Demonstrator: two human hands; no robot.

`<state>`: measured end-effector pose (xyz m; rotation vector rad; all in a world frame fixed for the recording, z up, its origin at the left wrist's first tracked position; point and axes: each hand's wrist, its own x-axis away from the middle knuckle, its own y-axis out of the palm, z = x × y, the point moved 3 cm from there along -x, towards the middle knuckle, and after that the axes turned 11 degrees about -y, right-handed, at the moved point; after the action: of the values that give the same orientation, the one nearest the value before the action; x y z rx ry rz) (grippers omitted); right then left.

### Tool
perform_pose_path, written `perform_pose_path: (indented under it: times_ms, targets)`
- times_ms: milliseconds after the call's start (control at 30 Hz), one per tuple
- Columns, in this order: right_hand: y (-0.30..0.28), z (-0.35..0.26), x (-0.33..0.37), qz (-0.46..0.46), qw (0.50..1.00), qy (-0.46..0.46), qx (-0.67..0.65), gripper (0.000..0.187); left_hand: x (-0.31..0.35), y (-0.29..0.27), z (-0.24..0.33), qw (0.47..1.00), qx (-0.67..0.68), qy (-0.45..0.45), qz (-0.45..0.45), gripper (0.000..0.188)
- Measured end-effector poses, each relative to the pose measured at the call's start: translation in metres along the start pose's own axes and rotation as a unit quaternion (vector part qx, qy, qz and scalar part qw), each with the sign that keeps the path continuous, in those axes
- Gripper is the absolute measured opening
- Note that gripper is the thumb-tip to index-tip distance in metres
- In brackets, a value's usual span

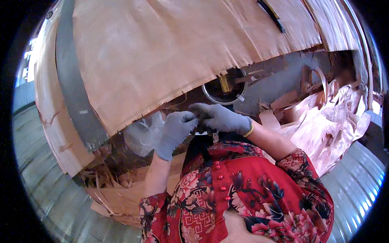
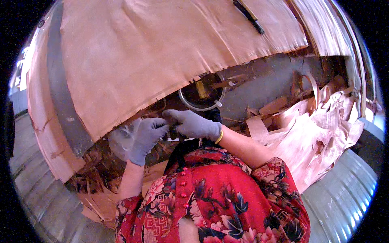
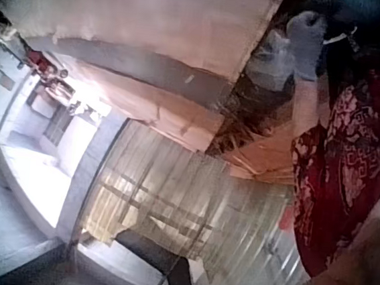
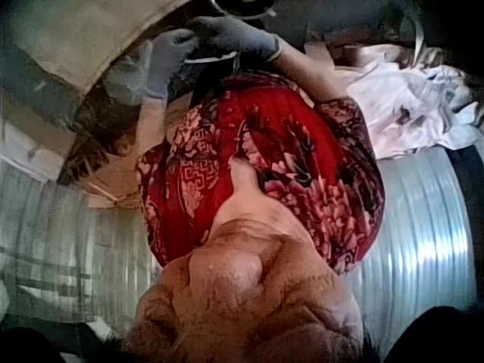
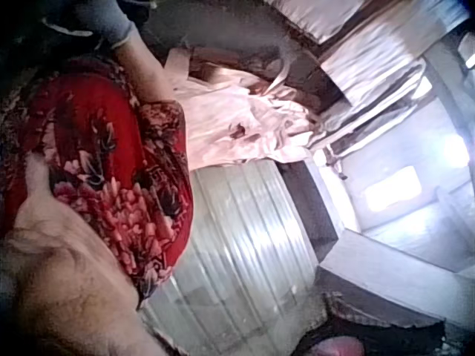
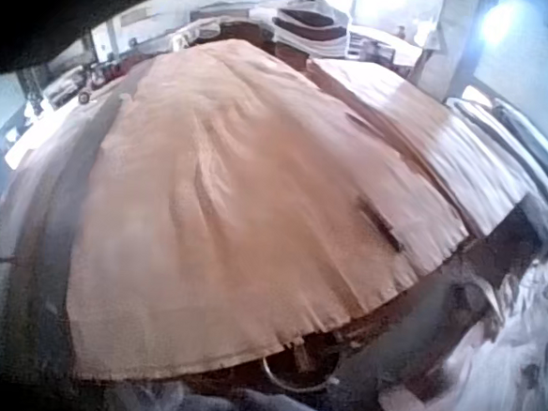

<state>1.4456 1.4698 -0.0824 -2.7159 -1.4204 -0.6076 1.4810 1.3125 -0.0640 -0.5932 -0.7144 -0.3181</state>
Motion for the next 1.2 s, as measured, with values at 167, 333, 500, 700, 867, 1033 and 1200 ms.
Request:
perform_pose_path:
  times_ms: [167,333,500,700,867,1033,1200]
  targets:
    - [-0.041,0.03,0.024,-0.019,0.977,-0.087,0.196,0.03,-0.029,0.025,0.007,0.984,-0.132,0.062,-0.106,0.026]
    - [-0.146,0.013,0.095,0.162,0.786,0.202,0.562,0.023,-0.076,0.065,-0.014,0.99,0.13,-0.038,0.043,0.027]
    - [-0.122,0.022,0.118,0.223,0.64,-0.019,0.735,0.045,-0.123,0.094,-0.011,0.945,0.293,-0.107,0.096,0.021]
    - [-0.132,0.09,0.052,0.239,0.631,-0.053,0.736,0.048,-0.147,0.091,-0.007,0.979,0.049,-0.145,0.135,0.034]
    - [-0.15,0.077,0.054,0.167,0.662,-0.067,0.728,0.044,-0.143,0.09,0.008,0.978,-0.045,-0.15,0.141,0.039]
    - [-0.126,0.045,0.124,0.123,0.781,-0.003,0.612,0.048,-0.148,0.095,0.007,0.982,-0.035,-0.161,0.094,0.035]
    - [-0.112,0.037,0.111,0.2,0.769,-0.09,0.601,0.038,-0.187,0.129,-0.027,0.958,-0.188,-0.046,0.21,0.029]
